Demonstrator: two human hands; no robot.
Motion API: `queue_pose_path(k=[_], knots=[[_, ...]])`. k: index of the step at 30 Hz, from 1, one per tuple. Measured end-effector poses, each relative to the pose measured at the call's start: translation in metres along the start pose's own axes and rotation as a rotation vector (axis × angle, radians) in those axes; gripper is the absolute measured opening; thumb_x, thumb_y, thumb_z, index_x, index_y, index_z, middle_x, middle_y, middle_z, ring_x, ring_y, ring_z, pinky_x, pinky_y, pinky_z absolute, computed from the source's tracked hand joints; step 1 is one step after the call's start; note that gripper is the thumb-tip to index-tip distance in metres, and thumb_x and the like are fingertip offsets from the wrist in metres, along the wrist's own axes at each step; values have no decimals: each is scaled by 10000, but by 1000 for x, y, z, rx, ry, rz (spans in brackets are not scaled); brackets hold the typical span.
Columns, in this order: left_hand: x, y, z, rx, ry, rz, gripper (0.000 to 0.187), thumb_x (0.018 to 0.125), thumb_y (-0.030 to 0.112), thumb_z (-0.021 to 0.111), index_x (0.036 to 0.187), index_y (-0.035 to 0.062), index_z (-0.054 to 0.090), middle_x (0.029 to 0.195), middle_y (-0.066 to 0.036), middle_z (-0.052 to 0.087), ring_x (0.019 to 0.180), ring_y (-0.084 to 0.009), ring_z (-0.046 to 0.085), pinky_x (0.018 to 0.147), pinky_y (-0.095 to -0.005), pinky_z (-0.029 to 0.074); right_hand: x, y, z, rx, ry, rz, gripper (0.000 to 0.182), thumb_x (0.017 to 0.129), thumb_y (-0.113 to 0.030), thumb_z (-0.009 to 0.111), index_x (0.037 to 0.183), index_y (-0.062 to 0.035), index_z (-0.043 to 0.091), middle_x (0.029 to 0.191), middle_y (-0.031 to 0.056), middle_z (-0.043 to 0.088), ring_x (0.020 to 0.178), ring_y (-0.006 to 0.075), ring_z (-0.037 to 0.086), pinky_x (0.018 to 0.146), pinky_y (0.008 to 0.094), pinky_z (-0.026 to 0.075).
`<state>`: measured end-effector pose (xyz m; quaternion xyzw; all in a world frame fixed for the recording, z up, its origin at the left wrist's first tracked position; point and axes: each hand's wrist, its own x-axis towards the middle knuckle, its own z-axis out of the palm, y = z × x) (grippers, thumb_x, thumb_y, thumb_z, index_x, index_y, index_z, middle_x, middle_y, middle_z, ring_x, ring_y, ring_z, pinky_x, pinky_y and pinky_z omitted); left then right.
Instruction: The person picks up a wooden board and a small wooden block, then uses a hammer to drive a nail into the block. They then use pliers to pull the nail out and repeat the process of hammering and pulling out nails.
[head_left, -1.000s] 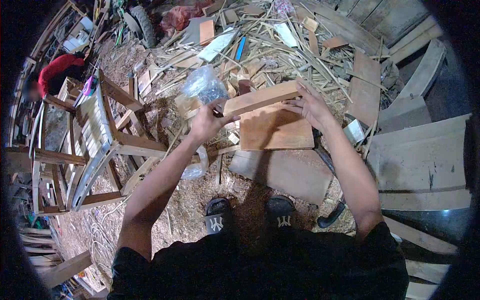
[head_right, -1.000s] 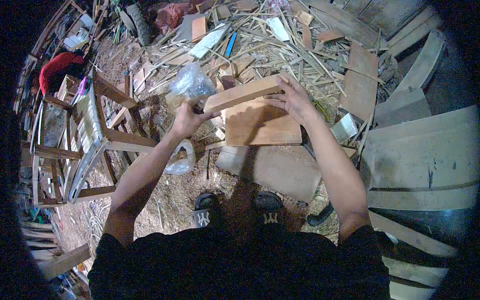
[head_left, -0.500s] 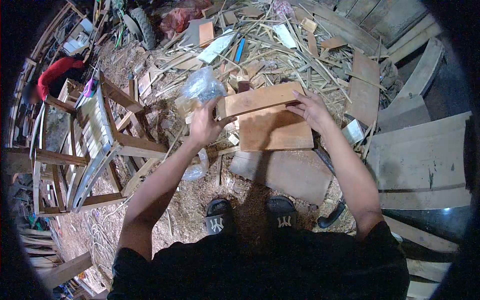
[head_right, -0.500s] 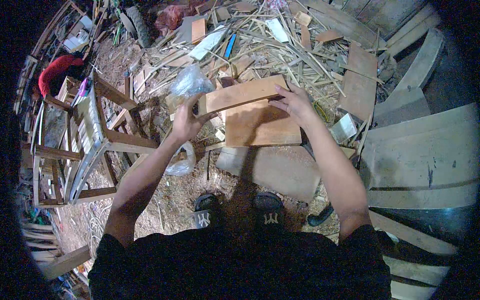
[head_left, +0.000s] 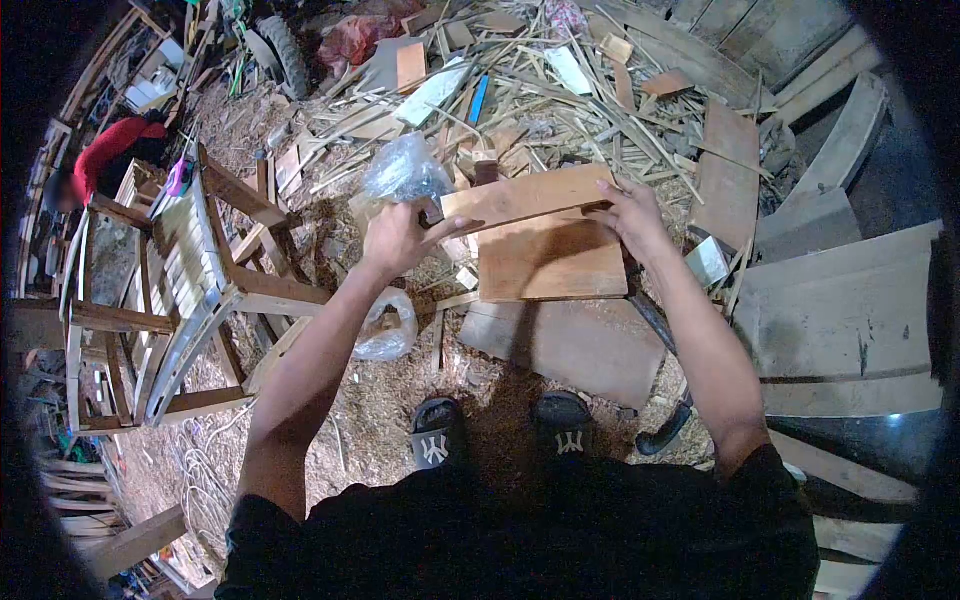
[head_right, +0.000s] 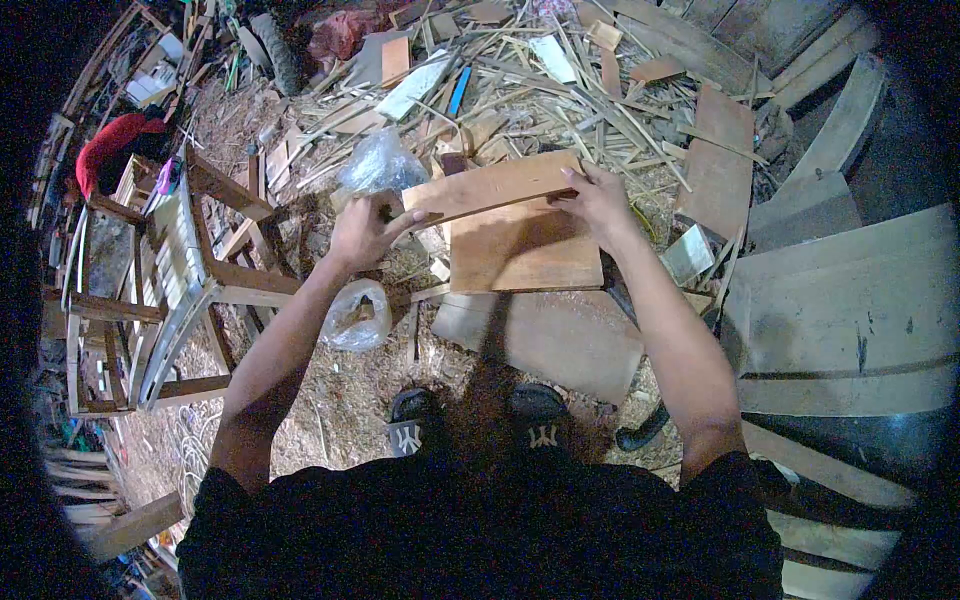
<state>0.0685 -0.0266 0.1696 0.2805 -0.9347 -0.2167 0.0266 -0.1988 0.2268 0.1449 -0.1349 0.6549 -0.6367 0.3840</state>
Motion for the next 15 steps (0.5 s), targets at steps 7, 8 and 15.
queue_pose_path(k=[7, 8, 15], knots=[[5, 28, -12, 101, 57, 32, 679, 824, 731, 671, 942, 70, 771, 845, -202, 740, 831, -384, 732, 761, -498, 577, -33, -30, 34, -1403, -8, -874, 804, 851, -354, 781, 1546, -170, 420, 1414, 187, 527, 1389, 383, 433, 1216, 623, 163], [6, 31, -11, 100, 56, 31, 679, 824, 731, 671, 942, 70, 771, 845, -202, 740, 831, -384, 732, 761, -498, 577, -33, -29, 38, -1404, -10, -873, 804, 851, -354, 781, 1546, -170, 420, 1414, 187, 527, 1389, 383, 433, 1216, 623, 163], [16, 58, -15, 64, 60, 58, 478, 966, 540, 584, 878, 104, 758, 850, -238, 718, 814, -437, 708, 748, -520, 576, -28, -43, 54, -1467, -128, -842, 645, 697, -214, 808, 1249, -37, 524, 1162, 183, 630, 1211, 382, 569, 1135, 585, 318]])
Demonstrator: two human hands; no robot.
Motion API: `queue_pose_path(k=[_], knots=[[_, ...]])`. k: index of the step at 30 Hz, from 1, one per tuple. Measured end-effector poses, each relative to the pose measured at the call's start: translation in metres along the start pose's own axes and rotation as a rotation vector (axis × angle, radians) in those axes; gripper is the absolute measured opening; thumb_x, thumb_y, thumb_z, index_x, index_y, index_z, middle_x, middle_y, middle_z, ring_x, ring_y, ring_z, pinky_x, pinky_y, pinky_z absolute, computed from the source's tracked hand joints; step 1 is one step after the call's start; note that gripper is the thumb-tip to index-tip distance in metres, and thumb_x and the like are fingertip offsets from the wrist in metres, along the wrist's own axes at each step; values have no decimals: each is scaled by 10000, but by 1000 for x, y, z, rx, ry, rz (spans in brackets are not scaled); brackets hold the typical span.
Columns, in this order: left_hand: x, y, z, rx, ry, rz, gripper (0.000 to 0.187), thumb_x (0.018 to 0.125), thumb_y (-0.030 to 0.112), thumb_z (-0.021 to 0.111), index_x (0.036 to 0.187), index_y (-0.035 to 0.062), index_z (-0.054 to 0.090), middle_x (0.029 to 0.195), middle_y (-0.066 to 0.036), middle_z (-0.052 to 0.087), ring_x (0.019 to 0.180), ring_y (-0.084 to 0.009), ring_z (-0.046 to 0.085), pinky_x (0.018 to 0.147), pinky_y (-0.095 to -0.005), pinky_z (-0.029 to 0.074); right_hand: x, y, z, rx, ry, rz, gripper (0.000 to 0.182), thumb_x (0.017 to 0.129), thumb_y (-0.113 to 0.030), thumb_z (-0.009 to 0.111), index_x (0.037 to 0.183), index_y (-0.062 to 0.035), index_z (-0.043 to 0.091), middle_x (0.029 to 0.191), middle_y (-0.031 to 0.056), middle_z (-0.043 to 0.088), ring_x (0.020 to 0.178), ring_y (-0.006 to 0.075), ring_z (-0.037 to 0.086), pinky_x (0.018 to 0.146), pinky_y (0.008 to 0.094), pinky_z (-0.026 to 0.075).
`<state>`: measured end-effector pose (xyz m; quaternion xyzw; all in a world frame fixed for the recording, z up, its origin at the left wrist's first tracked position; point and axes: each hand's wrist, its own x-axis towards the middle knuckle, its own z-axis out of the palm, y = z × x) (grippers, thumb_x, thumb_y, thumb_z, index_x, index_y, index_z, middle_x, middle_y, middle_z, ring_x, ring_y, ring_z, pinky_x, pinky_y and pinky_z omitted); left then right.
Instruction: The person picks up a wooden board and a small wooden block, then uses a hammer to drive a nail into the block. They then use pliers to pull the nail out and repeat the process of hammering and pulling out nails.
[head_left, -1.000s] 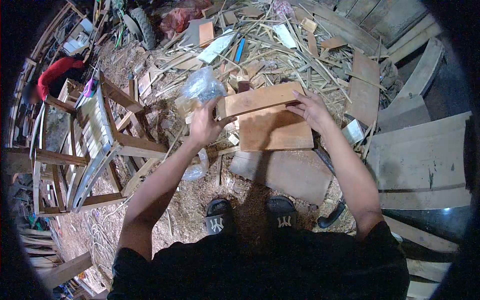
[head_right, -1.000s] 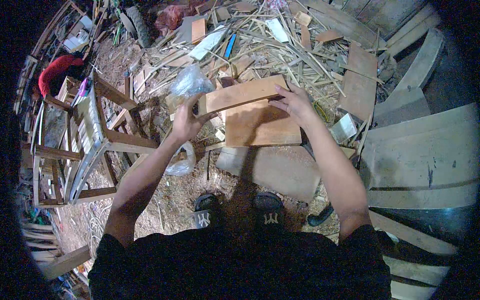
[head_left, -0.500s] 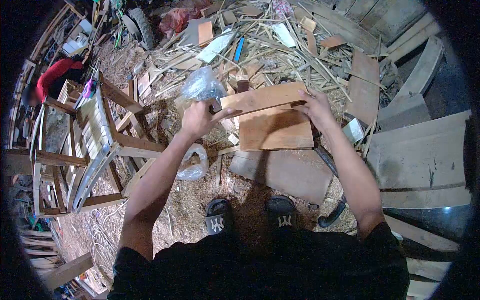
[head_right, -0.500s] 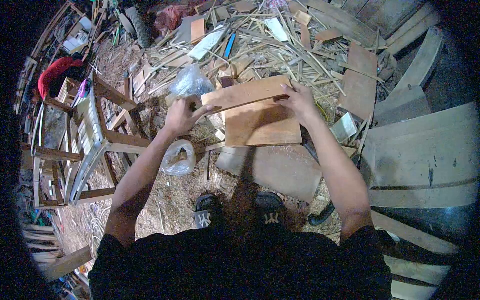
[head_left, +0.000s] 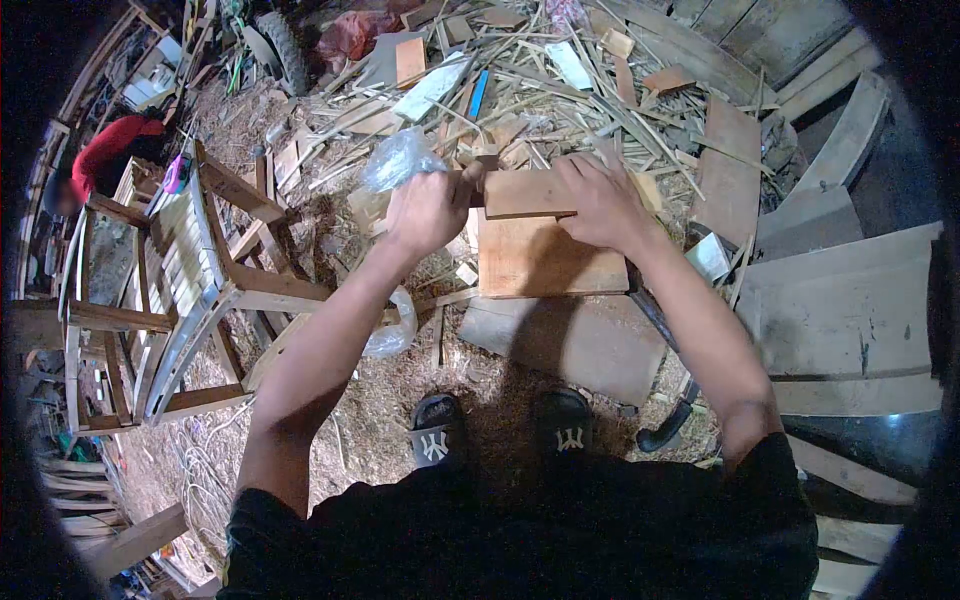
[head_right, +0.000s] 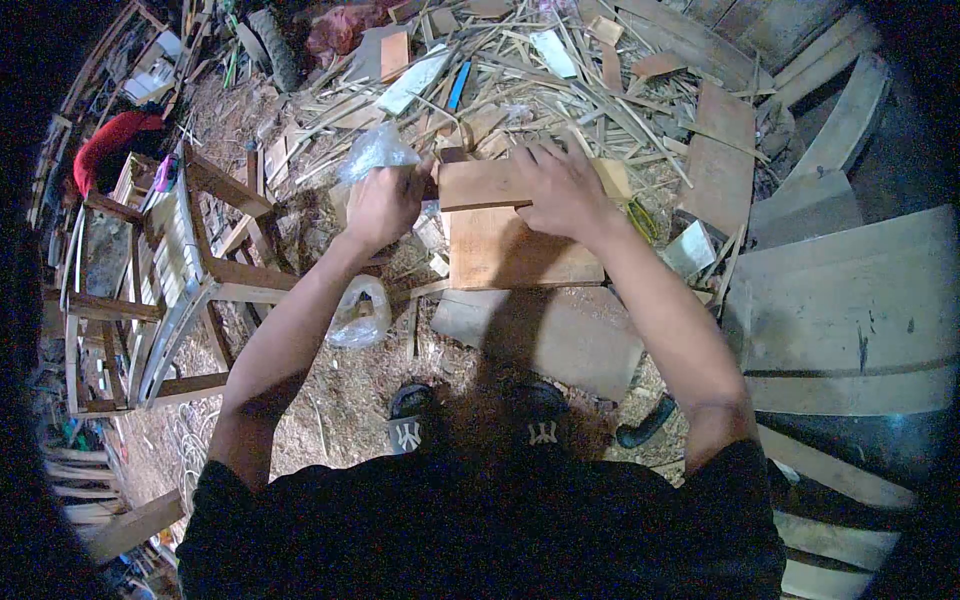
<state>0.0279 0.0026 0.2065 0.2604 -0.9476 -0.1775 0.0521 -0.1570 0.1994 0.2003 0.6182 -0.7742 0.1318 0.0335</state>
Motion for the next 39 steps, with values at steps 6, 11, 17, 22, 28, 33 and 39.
queue_pose_path(k=[6, 11, 17, 22, 28, 33, 39], knots=[[8, 12, -3, 50, 102, -16, 522, 1005, 479, 524, 832, 39, 745, 798, -262, 703, 786, -459, 703, 736, -537, 574, 6, -9, -22, 135, -149, 112, 618, 671, -189, 809, 1188, -17, 518, 1045, 238, 650, 1063, 452, 621, 909, 516, 508], [8, 16, -2, 194, 12, -57, 593, 1002, 493, 525, 793, -20, 736, 758, -268, 697, 768, -431, 724, 704, -535, 578, -10, -3, 5, 270, -124, 164, 576, 689, -189, 793, 1180, -37, 532, 1049, 258, 659, 1041, 471, 627, 879, 534, 513], [-4, 18, -1, 187, -52, -14, 506, 960, 428, 551, 768, 7, 757, 760, -261, 710, 759, -422, 739, 714, -500, 600, -20, -16, -7, 342, -164, 218, 533, 673, -170, 794, 1126, -21, 556, 1055, 275, 661, 1044, 467, 630, 882, 528, 512], [-12, 17, 4, 221, 13, 28, 493, 951, 409, 558, 744, 6, 753, 714, -260, 696, 703, -397, 739, 658, -489, 599, -25, -15, -2, 347, -229, 237, 447, 657, -144, 753, 1040, -20, 561, 962, 274, 684, 954, 479, 663, 816, 544, 522], [-22, 5, 12, 198, -119, 10, 529, 999, 449, 504, 765, 57, 773, 710, -238, 703, 657, -385, 727, 621, -493, 587, -35, -22, 9, 291, -273, 220, 573, 687, -181, 781, 1197, -22, 574, 1081, 257, 671, 1037, 451, 647, 887, 496, 525], [-39, -23, 54, 15, -185, -6, 509, 1002, 528, 501, 838, 147, 796, 750, -195, 719, 716, -387, 721, 683, -512, 580, -45, -21, 32, 247, -278, 107, 639, 748, -278, 811, 1306, -118, 545, 1202, 208, 642, 1186, 424, 595, 1013, 537, 459], [-53, -53, 55, -15, -210, -69, 436, 982, 538, 526, 918, 216, 812, 770, -193, 713, 774, -404, 707, 742, -497, 568, -64, 2, 52, 260, -307, 39, 807, 797, -364, 832, 1500, -212, 467, 1406, 157, 541, 1347, 404, 474, 1145, 533, 367]])
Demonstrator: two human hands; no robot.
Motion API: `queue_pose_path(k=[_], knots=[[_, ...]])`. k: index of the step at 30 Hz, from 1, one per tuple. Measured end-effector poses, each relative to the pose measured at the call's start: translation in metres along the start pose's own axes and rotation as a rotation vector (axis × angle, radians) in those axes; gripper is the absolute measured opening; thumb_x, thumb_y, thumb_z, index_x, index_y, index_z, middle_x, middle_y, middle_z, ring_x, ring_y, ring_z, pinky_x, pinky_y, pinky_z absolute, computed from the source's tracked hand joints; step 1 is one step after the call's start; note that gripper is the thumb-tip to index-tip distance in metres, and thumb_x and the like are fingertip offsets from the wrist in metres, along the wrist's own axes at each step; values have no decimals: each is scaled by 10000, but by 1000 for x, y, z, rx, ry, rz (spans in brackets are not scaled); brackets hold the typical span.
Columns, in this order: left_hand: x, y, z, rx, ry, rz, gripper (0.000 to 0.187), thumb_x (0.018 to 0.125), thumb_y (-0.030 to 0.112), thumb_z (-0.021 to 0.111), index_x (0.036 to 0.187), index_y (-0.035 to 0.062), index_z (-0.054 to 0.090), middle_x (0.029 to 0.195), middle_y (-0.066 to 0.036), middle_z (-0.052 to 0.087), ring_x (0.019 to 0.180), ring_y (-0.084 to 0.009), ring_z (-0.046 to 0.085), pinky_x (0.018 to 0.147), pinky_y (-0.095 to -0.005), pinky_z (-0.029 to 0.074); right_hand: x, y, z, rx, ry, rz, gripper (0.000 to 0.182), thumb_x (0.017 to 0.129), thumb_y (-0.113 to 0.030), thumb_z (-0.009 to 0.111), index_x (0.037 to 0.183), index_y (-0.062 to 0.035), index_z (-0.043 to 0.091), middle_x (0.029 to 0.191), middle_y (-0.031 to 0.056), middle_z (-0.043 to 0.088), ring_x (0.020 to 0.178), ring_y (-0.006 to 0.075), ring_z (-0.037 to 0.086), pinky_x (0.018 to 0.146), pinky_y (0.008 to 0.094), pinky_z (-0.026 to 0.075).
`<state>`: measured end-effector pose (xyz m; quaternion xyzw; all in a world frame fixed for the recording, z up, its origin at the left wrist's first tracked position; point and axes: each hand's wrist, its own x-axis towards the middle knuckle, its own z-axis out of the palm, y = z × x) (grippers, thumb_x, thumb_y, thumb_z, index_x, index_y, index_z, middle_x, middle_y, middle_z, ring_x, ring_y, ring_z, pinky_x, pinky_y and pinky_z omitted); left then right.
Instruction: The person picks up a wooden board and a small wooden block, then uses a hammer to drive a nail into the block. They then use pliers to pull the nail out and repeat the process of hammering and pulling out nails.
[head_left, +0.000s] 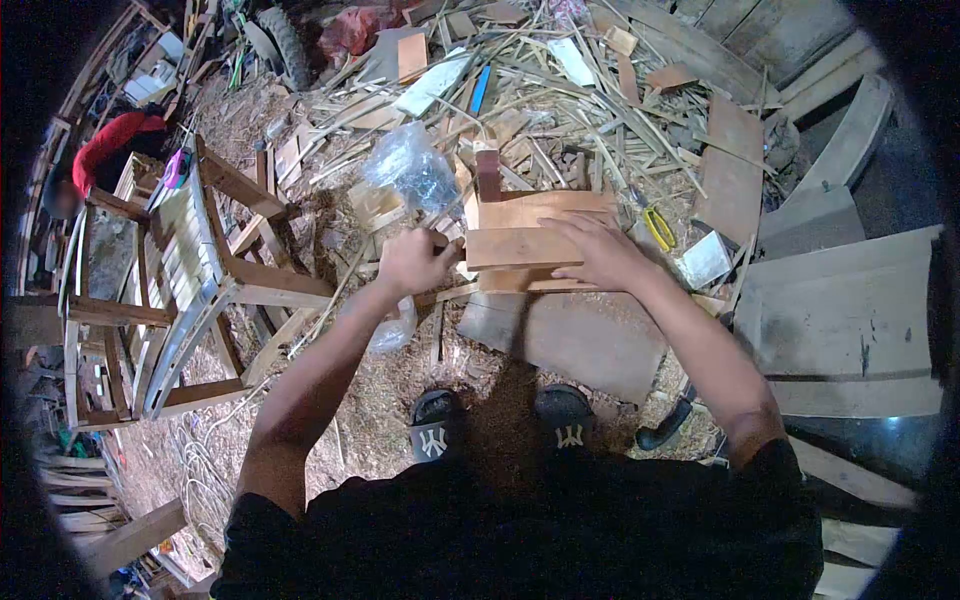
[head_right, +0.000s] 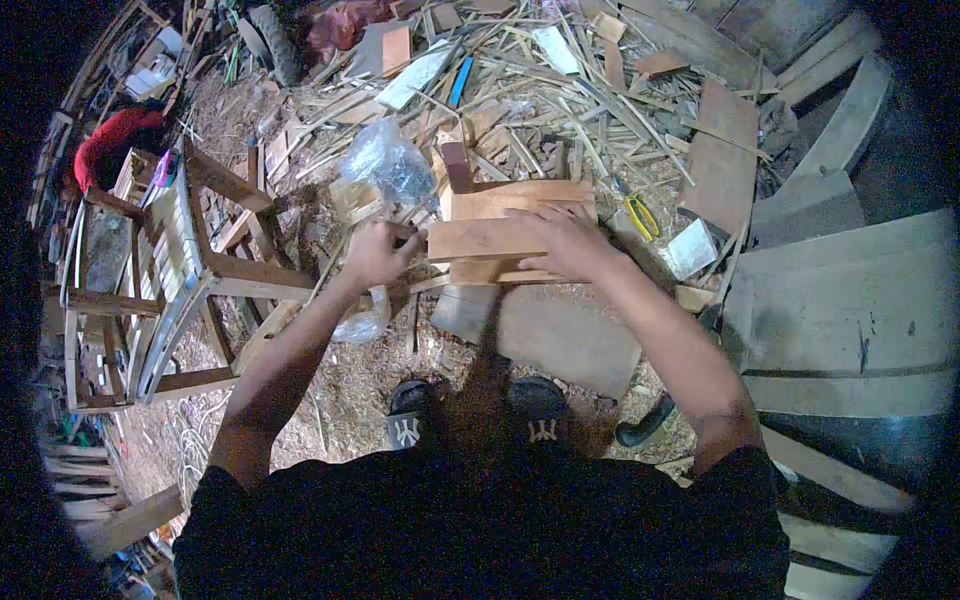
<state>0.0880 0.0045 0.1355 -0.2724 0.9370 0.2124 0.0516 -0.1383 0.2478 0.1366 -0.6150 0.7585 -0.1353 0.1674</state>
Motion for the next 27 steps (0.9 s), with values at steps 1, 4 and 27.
queue_pose_path(k=[1, 4, 27], knots=[[-1, -3, -3, 2, 1, -3, 436, 982, 538, 526, 918, 216, 812, 770, -193, 713, 774, -404, 707, 742, -497, 568, -1, 6, 3, 23, 19, 16, 792, 808, -337, 828, 1502, -205, 469, 1422, 159, 531, 1350, 415, 468, 1148, 531, 366], [-1, -15, 1, -131, -59, 21, 408, 981, 531, 543, 975, 226, 813, 766, -192, 712, 768, -403, 709, 759, -480, 570, -3, 20, 13, 29, 42, 37, 770, 812, -306, 828, 1491, -199, 483, 1460, 156, 507, 1365, 405, 461, 1152, 529, 363], [62, -66, 16, -286, 285, 112, 396, 968, 354, 677, 1159, 9, 707, 1113, -212, 721, 1014, -396, 703, 894, -450, 542, 65, 70, -1, 246, 205, 161, 651, 932, -269, 732, 1481, -29, 478, 1519, 204, 481, 1441, 364, 418, 1198, 423, 331]])
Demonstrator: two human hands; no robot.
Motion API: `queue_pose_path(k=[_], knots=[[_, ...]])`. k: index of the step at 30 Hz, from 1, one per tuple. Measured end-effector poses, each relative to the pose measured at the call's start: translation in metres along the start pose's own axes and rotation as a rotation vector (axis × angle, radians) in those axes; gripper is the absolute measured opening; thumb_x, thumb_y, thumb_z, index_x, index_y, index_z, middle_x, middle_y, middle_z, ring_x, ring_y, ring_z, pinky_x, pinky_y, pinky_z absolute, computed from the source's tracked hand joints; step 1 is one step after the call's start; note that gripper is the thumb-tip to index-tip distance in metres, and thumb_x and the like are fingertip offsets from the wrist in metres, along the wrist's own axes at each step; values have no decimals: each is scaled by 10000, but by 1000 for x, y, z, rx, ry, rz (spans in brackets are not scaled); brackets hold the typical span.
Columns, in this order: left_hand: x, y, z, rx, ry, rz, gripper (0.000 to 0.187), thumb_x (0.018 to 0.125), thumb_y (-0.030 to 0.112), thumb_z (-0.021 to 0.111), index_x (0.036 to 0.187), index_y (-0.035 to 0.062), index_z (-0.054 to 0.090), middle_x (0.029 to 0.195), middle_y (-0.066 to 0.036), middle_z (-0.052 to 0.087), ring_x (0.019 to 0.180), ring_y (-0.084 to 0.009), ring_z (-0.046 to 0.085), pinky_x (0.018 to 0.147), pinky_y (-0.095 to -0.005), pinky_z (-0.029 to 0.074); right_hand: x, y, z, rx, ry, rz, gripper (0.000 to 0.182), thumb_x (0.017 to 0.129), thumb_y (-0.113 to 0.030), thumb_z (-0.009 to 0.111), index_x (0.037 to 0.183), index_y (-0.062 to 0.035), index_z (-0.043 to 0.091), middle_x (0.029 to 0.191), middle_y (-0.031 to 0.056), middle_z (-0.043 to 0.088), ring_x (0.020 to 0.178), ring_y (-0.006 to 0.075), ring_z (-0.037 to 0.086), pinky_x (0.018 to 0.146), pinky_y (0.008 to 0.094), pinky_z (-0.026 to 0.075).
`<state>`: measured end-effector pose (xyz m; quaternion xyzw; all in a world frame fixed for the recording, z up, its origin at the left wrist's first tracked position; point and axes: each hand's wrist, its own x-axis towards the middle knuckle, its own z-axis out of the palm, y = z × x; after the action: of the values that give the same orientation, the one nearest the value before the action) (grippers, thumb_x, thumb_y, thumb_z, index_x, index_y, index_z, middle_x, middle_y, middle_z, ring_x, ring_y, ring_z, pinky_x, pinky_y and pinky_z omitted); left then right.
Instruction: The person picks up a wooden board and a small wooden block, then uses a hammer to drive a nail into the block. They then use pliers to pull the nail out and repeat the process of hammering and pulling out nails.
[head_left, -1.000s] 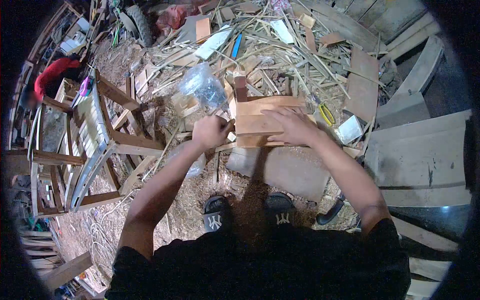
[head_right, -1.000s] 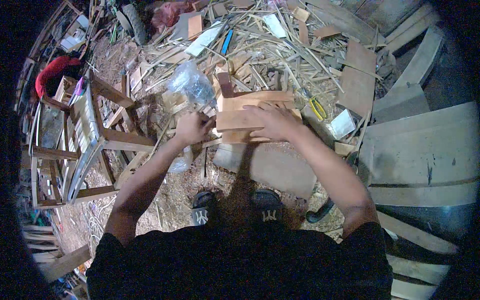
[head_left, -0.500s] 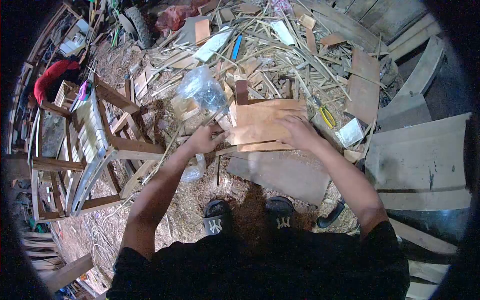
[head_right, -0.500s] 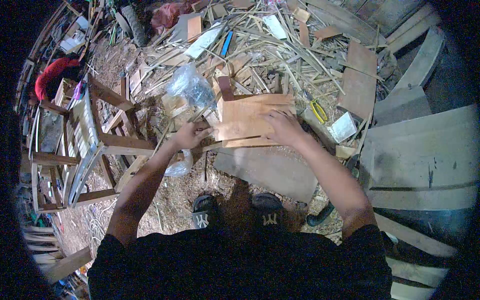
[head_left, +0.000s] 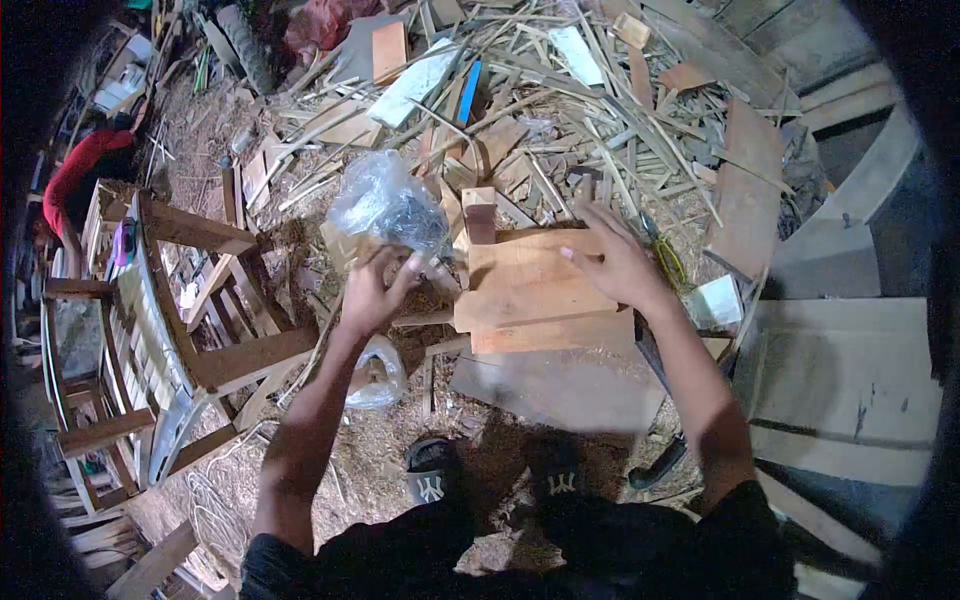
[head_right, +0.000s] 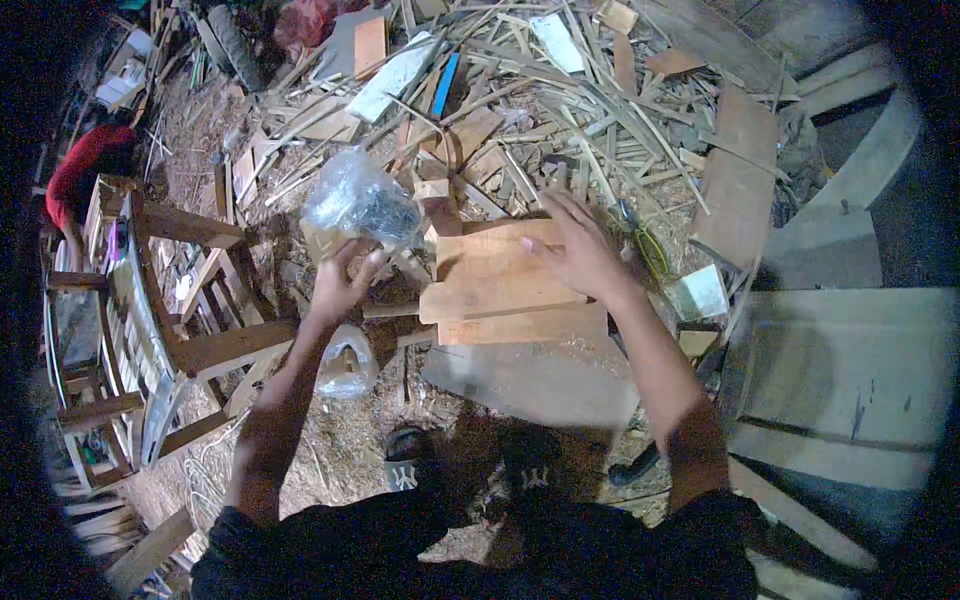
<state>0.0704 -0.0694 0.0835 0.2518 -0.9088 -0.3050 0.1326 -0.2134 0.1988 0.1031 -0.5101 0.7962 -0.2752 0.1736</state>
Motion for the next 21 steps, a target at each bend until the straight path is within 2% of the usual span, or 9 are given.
queue_pose_path(k=[1, 2, 4, 8, 9, 12, 14, 17, 21], knots=[[2, 10, -8, -57, 14, -70, 337, 975, 286, 677, 1145, -4, 705, 1156, -212, 706, 1053, -385, 689, 929, -436, 532, 4, -1, -2, 9, 85, 14, 656, 924, -287, 740, 1466, -20, 485, 1520, 202, 478, 1433, 365, 427, 1192, 433, 340], [4, 13, -9, -57, 3, -84, 337, 975, 286, 677, 1145, -4, 705, 1156, -212, 706, 1053, -385, 689, 929, -436, 532, 7, -4, -6, 19, 173, 29, 662, 917, -306, 747, 1452, -11, 492, 1520, 201, 476, 1424, 366, 436, 1186, 443, 350], [-2, 21, -17, -94, 171, -131, 295, 985, 241, 666, 1133, -12, 705, 1131, -216, 709, 1064, -372, 683, 944, -420, 524, 6, -15, -17, 3, 158, 83, 702, 919, -290, 748, 1485, -3, 448, 1550, 208, 436, 1438, 373, 417, 1196, 443, 332], [-26, 76, -66, -212, 120, -330, 232, 1006, 180, 624, 1096, -8, 723, 1155, -200, 709, 1108, -376, 658, 951, -417, 516, -13, -59, -65, -17, 164, 138, 799, 925, -281, 739, 1555, -3, 334, 1578, 237, 384, 1468, 400, 359, 1211, 456, 299], [-39, 70, -77, -114, 111, -230, 226, 1003, 171, 625, 1100, -6, 726, 1177, -191, 707, 1123, -381, 646, 975, -433, 506, -19, -74, -80, -17, 152, 180, 810, 925, -288, 736, 1562, -8, 321, 1580, 239, 379, 1471, 402, 353, 1212, 458, 298], [-49, 125, -143, -56, 73, -213, 218, 987, 162, 645, 1101, -6, 724, 1183, -184, 706, 1127, -372, 643, 1011, -440, 484, -36, -113, -132, -89, 137, 179, 839, 920, -310, 730, 1578, -20, 297, 1588, 243, 366, 1472, 416, 346, 1212, 467, 294], [-62, 142, -181, 4, 70, -239, 226, 964, 156, 673, 1125, 2, 715, 1225, -188, 687, 1169, -376, 617, 1050, -448, 458, -42, -148, -174, 10, 109, 222, 840, 914, -317, 729, 1574, -18, 304, 1588, 245, 364, 1471, 424, 344, 1213, 480, 285], [-56, 192, -256, 167, 24, -237, 300, 944, 156, 699, 1219, 40, 676, 1326, -185, 627, 1274, -394, 533, 1089, -481, 430, -40, -197, -239, -62, 80, 197, 851, 914, -349, 731, 1567, -1, 311, 1594, 233, 362, 1475, 408, 340, 1222, 499, 253], [-33, 262, -339, 202, 28, -283, 370, 932, 181, 709, 1283, 77, 655, 1376, -190, 587, 1313, -404, 497, 1112, -496, 410, -26, -257, -315, -89, 26, 203, 863, 922, -373, 721, 1578, -11, 292, 1610, 222, 340, 1496, 402, 311, 1223, 545, 227]])
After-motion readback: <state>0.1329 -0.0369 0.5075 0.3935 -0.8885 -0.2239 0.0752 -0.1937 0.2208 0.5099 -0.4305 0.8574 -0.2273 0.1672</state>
